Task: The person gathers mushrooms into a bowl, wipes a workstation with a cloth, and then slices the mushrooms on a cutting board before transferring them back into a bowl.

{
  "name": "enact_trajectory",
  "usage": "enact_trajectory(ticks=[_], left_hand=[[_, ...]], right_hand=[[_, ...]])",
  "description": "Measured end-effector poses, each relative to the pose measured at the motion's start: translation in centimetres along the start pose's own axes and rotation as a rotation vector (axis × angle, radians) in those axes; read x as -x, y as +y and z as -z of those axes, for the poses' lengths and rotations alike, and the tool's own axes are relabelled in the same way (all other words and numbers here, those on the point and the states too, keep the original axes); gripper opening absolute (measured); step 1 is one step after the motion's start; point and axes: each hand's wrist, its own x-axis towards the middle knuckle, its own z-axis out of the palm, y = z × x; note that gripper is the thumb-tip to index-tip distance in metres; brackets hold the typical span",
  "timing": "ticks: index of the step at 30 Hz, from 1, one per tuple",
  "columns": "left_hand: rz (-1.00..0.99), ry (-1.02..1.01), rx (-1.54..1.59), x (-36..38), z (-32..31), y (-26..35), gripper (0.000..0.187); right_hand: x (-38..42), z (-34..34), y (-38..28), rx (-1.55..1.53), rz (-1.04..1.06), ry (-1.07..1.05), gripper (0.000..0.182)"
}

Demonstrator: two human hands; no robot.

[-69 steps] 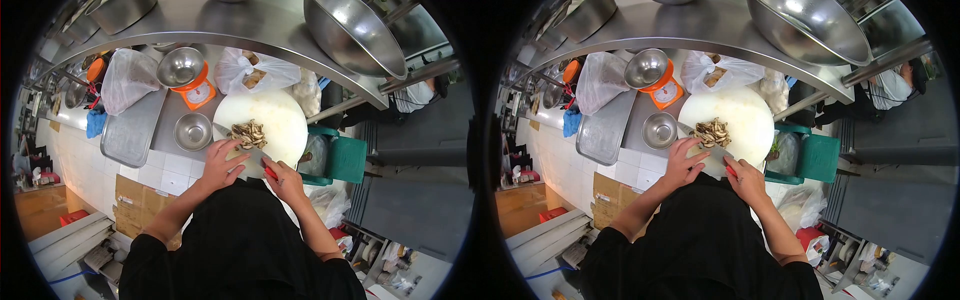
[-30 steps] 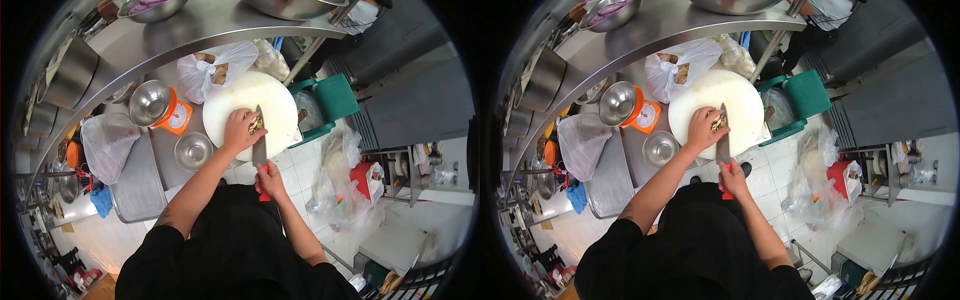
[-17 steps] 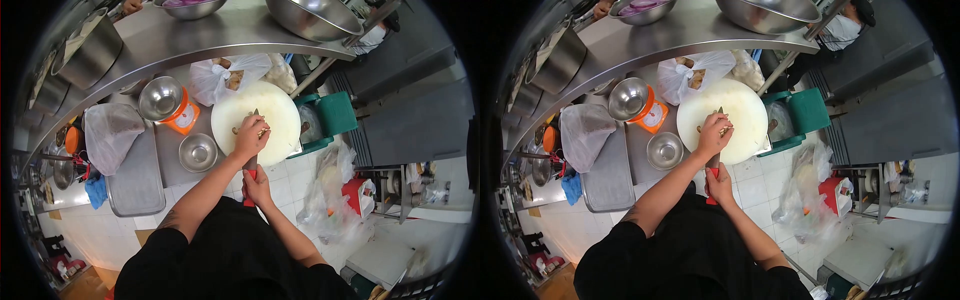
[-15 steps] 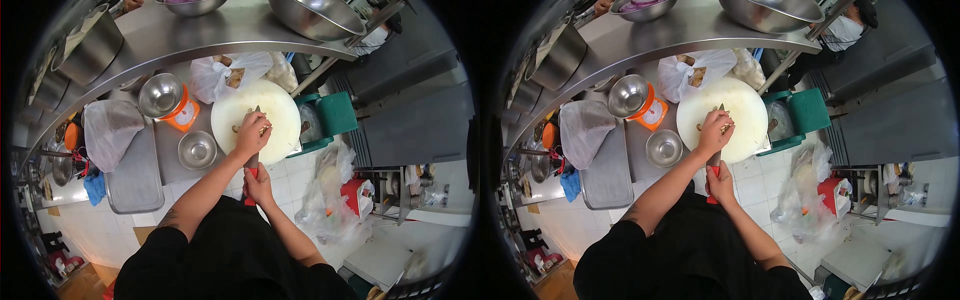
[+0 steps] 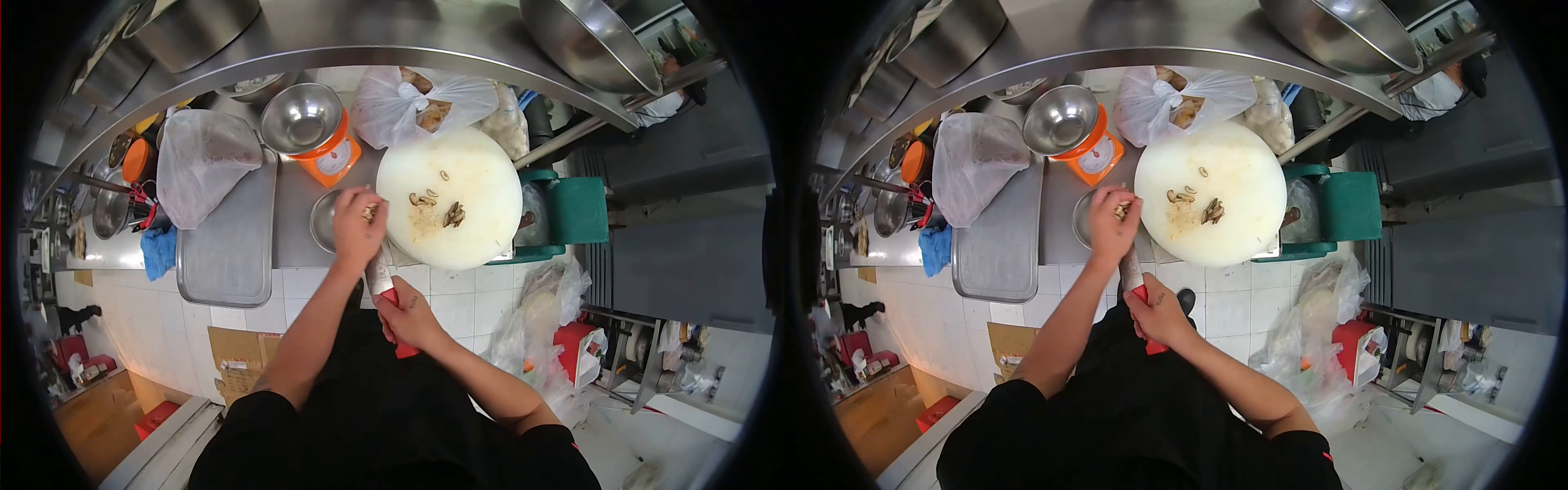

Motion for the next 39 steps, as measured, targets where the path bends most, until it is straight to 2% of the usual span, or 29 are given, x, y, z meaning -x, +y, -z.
enact_trajectory(ticks=[3,6,9,11,12,14,15,17,20,21,23,26,28,31,34,37,39], left_hand=[[0.072,-0.036,-0.101,-0.5,0.8,-5.2,0.017],[0.098,-0.088,-0.266,-0.7,0.6,-8.4,0.029],[0.188,-0.162,-0.219,-0.8,1.3,-7.6,0.025],[0.209,-0.168,-0.120,-0.3,0.8,-10.0,0.021],[0.217,-0.176,-0.066,-0.3,0.7,-10.4,0.019],[-0.066,-0.212,-0.079,-0.4,1.3,-10.5,0.012],[-0.210,-0.224,-0.086,-0.8,1.7,-9.6,0.009],[-0.187,-0.242,-0.008,-1.3,2.0,-6.7,0.011],[-0.115,-0.389,0.109,-2.8,-0.2,-2.5,0.021],[-0.085,-0.454,0.149,-3.7,-1.8,-1.4,0.024],[-0.263,-0.533,0.109,-5.4,-5.8,0.4,0.030],[-0.450,-0.616,-0.008,-7.3,-11.8,1.1,0.034],[-0.532,-0.701,-0.174,-8.0,-14.0,1.4,0.036],[-0.550,-0.800,-0.292,-8.0,-13.3,1.9,0.037],[-0.509,-1.052,-0.177,-7.2,-10.1,1.2,0.037],[-0.348,-0.838,-0.011,-6.5,-6.6,-0.3,0.044],[-0.234,-0.821,-0.157,-5.9,-5.7,-0.7,0.053]], right_hand=[[0.7,1.9,-0.2,-0.091,-0.106,-0.119,0.024],[4.0,5.9,-0.4,0.029,-0.158,-0.066,0.022],[8.0,9.6,-0.1,0.090,-0.189,0.012,0.025],[9.6,11.6,0.9,0.144,-0.179,0.074,0.025],[9.8,12.0,1.8,0.340,-0.020,0.176,0.023],[10.0,12.9,3.8,0.739,0.291,0.388,0.019],[10.1,12.9,3.7,0.774,0.306,0.428,0.017],[10.1,12.3,3.5,0.836,0.333,0.497,0.019],[9.4,12.8,5.5,0.692,0.349,0.522,0.026],[9.4,13.0,5.7,0.536,0.247,0.505,0.024],[9.4,13.4,5.8,0.226,0.047,0.457,0.021],[7.9,14.9,10.3,-0.148,0.116,0.367,0.019],[7.3,14.7,11.8,-0.244,0.120,0.359,0.018],[6.9,14.7,14.0,-0.330,0.121,0.338,0.019],[6.3,14.9,15.0,-0.350,0.134,0.303,0.019],[5.2,14.9,15.1,-0.374,0.140,0.287,0.019],[4.5,14.8,14.4,-0.378,0.141,0.273,0.020]])
